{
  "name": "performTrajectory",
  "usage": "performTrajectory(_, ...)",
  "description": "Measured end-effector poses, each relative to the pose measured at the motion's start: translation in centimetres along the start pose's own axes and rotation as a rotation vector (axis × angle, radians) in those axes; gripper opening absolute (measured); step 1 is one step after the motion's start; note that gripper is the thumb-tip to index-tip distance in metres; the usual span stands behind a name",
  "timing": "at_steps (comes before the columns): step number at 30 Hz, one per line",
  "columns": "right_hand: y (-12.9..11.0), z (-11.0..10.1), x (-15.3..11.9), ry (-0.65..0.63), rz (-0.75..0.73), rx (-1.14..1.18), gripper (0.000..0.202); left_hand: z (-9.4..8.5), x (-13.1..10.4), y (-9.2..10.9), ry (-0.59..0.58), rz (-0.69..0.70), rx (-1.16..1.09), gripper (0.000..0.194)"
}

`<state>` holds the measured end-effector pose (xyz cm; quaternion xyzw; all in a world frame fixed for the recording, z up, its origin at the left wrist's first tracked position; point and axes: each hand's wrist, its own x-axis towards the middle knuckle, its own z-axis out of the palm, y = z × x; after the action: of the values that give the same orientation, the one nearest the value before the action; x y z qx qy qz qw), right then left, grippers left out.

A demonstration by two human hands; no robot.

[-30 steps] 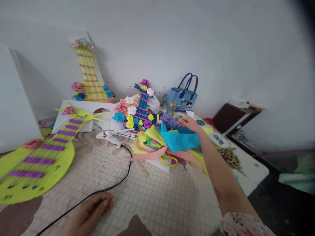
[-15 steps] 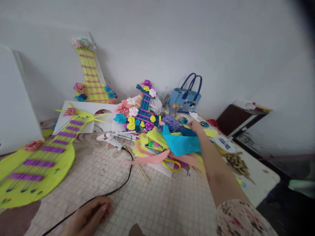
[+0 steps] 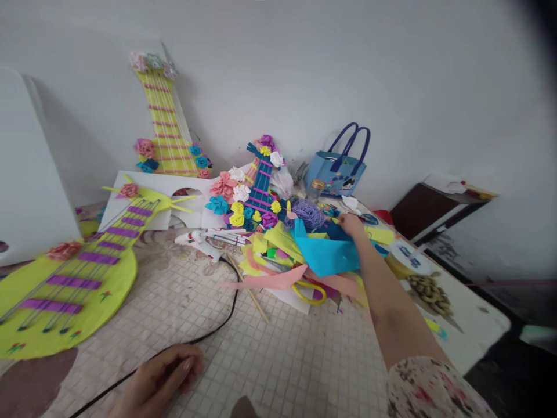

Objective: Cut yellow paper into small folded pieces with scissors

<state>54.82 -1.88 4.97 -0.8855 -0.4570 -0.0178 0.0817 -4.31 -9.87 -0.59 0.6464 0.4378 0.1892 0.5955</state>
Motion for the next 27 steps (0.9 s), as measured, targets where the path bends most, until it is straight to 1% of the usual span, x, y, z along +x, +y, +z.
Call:
performTrajectory(4,-1.7,-1.9,-1.2,0.097,-0.021,0.126,0.03,0.0,-0.1,0.0,-0.005,0.011,0.017,0.035)
performTrajectory(6,-3.0,-3.2,-2.6,0.126,-0.059,0.208,0.032,0.0,-0.1,0.1,-0.001,0.011,0.018,0.035)
performTrajectory(7,-3.7,-3.9,-3.6,0.119,-0.091,0.254,0.034,0.0,-0.2,0.2,0.004,0.008,0.011,0.036)
performTrajectory(9,-4.7,-5.3,-6.2,0.046,-0.173,0.344,0.04,0.1,-0.2,0.3,0.021,0.002,-0.002,0.038)
performTrajectory(10,-5.2,-6.0,-7.7,-0.019,-0.218,0.376,0.04,0.1,-0.2,0.4,0.029,0.0,-0.005,0.039)
performTrajectory(11,-5.5,-6.5,-9.3,-0.127,-0.284,0.413,0.04,0.1,-0.2,0.4,0.033,-0.001,-0.001,0.039)
performTrajectory(12,-5.7,-6.8,-10.7,-0.368,-0.399,0.486,0.043,0.1,-0.2,0.5,0.033,0.001,0.008,0.04)
performTrajectory(13,-5.9,-6.9,-12.0,-0.598,-0.477,0.522,0.051,0.1,-0.2,0.6,0.029,0.005,0.019,0.04)
performTrajectory(14,-6.1,-6.7,-13.0,-0.722,-0.494,0.525,0.061,0.1,-0.2,0.6,0.025,0.013,0.032,0.039)
performTrajectory(15,-6.2,-6.3,-13.7,-0.726,-0.473,0.527,0.069,0.1,-0.2,0.7,0.023,0.022,0.044,0.039)
performTrajectory(16,-6.4,-5.6,-14.0,-0.657,-0.427,0.52,0.074,0.1,-0.3,0.7,0.024,0.035,0.053,0.038)
performTrajectory(17,-6.5,-4.8,-14.0,-0.548,-0.366,0.517,0.074,0.2,-0.3,0.8,0.027,0.046,0.058,0.037)
performTrajectory(18,-6.6,-4.0,-13.8,-0.481,-0.332,0.517,0.068,0.2,-0.3,0.9,0.026,0.052,0.06,0.036)
performTrajectory(20,-6.7,-2.4,-12.5,-0.366,-0.289,0.526,0.047,0.3,-0.4,1.0,0.035,0.055,0.058,0.036)
performTrajectory(21,-6.6,-1.9,-11.7,-0.301,-0.265,0.534,0.04,0.3,-0.4,1.0,0.034,0.053,0.056,0.036)
performTrajectory(22,-6.6,-1.6,-10.9,-0.22,-0.237,0.543,0.036,0.3,-0.4,1.0,0.036,0.052,0.054,0.036)
performTrajectory(25,-6.1,-1.9,-9.0,0.038,-0.169,0.578,0.045,0.4,-0.5,0.9,0.03,0.067,0.066,0.035)
performTrajectory(27,-5.7,-2.6,-8.8,0.147,-0.157,0.603,0.056,0.4,-0.6,0.9,0.018,0.075,0.077,0.034)
